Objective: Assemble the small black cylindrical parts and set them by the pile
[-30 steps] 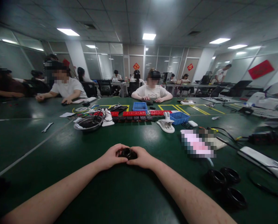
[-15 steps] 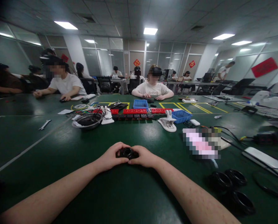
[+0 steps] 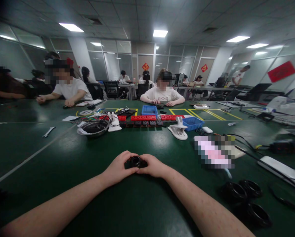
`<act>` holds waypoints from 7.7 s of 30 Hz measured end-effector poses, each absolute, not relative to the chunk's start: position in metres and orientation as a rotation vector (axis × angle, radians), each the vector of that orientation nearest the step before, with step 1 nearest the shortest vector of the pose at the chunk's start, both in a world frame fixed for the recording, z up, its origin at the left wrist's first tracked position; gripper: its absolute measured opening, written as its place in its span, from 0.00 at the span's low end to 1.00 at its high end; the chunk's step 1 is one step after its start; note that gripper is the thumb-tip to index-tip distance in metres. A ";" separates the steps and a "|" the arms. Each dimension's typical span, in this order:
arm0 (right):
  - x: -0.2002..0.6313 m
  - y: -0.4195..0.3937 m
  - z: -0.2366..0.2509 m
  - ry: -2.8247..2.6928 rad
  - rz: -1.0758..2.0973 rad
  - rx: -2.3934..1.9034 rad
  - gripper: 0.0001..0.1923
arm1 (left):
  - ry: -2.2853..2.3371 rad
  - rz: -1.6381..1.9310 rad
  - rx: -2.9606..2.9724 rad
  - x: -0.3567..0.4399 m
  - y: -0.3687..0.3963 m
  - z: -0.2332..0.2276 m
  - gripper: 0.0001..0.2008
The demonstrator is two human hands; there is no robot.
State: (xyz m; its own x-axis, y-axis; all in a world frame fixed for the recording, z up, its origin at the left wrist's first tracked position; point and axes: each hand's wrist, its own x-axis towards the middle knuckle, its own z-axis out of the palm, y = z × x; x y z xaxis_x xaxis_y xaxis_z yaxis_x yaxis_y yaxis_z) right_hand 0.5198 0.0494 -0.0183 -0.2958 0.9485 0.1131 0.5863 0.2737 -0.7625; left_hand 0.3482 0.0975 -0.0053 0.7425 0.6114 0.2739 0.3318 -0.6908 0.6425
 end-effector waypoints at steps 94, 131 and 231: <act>0.513 0.042 -0.019 -2.029 0.687 -1.469 0.23 | 0.712 0.557 2.223 0.351 0.097 -0.009 0.18; 0.521 0.044 -0.003 -2.027 1.086 -1.244 0.18 | 0.603 0.479 2.185 0.348 0.104 -0.010 0.21; 0.522 0.047 -0.015 -1.916 1.026 -1.355 0.19 | 0.572 0.522 2.346 0.343 0.109 -0.001 0.18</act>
